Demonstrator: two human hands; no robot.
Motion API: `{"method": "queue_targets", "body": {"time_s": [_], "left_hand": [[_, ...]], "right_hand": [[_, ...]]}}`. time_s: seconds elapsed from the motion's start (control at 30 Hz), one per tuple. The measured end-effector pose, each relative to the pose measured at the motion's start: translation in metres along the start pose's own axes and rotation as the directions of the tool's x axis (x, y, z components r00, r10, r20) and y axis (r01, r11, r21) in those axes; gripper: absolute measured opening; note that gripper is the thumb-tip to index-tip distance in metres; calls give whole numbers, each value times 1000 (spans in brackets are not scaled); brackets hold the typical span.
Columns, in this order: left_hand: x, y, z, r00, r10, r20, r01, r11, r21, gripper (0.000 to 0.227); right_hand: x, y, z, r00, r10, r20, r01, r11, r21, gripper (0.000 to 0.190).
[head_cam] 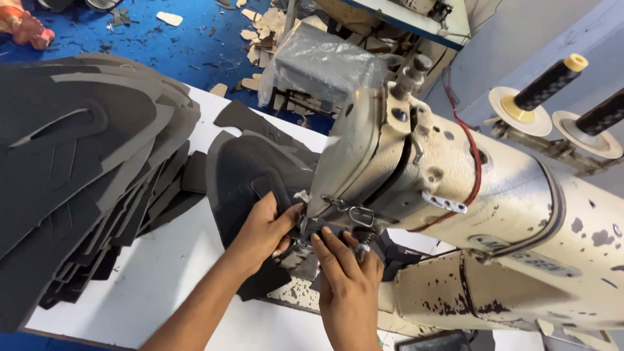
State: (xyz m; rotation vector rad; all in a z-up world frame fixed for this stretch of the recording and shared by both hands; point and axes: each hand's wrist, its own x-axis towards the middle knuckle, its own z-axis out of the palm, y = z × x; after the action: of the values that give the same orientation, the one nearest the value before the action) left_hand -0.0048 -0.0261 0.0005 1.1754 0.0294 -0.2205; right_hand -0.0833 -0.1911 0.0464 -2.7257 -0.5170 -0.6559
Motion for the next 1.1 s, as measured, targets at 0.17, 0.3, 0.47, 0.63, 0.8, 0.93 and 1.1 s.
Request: {"method": "queue_targets", "body": {"time_s": [0.17,0.3,0.47,0.63,0.8,0.93,1.1], "left_hand": [[-6,4,7,998,-1,-56,-2,999,-50,21],[-6,5,7,998,-4,-63,0,998,-63,20],[0,10,8,999,-8,-53,6,1000,-31,20],[3,5,11,993,-59,-99,57,998,-24,21],[5,1,11,987,-68,-144,71,997,19,22],[3,6,15,986,-81,-143,87,996,32,17],[1,-3,16,983,-39,-179,34,999,-31,13]], "right_hand": [[1,3,2,1000,-13,-7,13,1000,23,46],[-2,4,5,998,-10,-60,14,998,64,48],[3,0,2,996,-14,-88,18,999,45,49],[-5,20,-19,996,1,-90,12,990,143,50],[-59,107,-96,803,109,-586,-289,931,-224,21],[-107,140,-74,834,107,-542,-383,818,-429,27],[-130,174,-36,826,153,-542,-438,780,-446,63]]}}
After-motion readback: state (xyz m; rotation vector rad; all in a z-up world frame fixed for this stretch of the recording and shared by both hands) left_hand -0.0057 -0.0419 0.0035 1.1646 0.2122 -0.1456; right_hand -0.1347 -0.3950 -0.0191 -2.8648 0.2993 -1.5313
